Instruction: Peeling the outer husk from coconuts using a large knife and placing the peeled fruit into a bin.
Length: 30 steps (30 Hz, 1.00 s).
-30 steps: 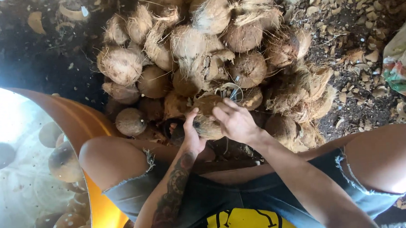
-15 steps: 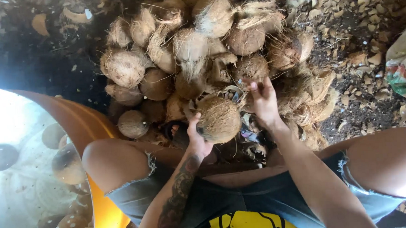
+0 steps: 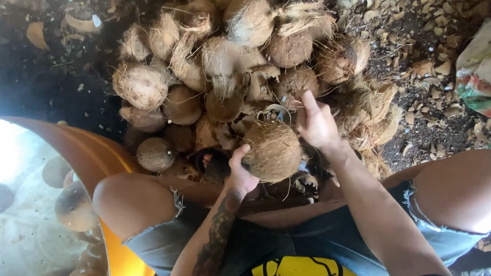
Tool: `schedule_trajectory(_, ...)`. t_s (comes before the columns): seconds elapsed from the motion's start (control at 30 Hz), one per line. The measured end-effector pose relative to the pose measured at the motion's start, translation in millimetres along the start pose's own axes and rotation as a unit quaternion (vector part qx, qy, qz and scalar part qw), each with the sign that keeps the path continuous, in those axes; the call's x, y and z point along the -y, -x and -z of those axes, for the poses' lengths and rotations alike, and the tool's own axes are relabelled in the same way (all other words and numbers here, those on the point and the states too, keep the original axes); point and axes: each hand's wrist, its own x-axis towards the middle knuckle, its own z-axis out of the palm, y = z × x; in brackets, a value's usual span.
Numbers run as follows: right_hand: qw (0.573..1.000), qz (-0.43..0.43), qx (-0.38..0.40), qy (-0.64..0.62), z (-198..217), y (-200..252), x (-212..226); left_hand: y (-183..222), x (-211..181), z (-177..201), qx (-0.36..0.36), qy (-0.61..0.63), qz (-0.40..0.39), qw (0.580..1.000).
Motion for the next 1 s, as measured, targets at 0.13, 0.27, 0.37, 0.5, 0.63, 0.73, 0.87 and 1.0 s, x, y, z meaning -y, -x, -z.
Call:
schedule_trajectory(0.13, 0.995, -0.054, -0.005, 0.082, 43, -25, -51, 16, -3, -4, -0.022, 0.023, 0.008, 0.999)
schedule_trajectory(0.27, 0.984, -0.115, -0.021, 0.134, 71, -33, -19, 8, -19, 17, -0.033, 0.054, -0.026, 0.998)
schedule_trajectory(0.37, 0.998, -0.031, 0.005, -0.061, 64, -4, 59, 1, -22, 5, -0.024, 0.047, -0.043, 0.998)
schedule_trajectory(0.5, 0.990, 0.115, 0.078, 0.005, 11, 31, 103, -10, -16, 18, -0.026, 0.036, -0.058, 0.997)
schedule_trajectory(0.63, 0.990, 0.130, 0.045, 0.031, -13, 26, 55, 12, -15, -3, -0.035, 0.052, -0.047, 0.997)
schedule_trajectory(0.73, 0.988, 0.108, 0.053, 0.100, 7, 7, 20, 13, -17, -3, -0.030, 0.043, -0.056, 0.997)
schedule_trajectory(0.87, 0.997, -0.030, 0.064, -0.020, 32, 7, 55, -5, -20, 20, -0.026, 0.008, -0.058, 0.998)
schedule_trajectory(1.0, 0.964, 0.184, 0.185, 0.041, 35, 22, 103, -12, -13, 30, -0.014, -0.086, -0.069, 0.994)
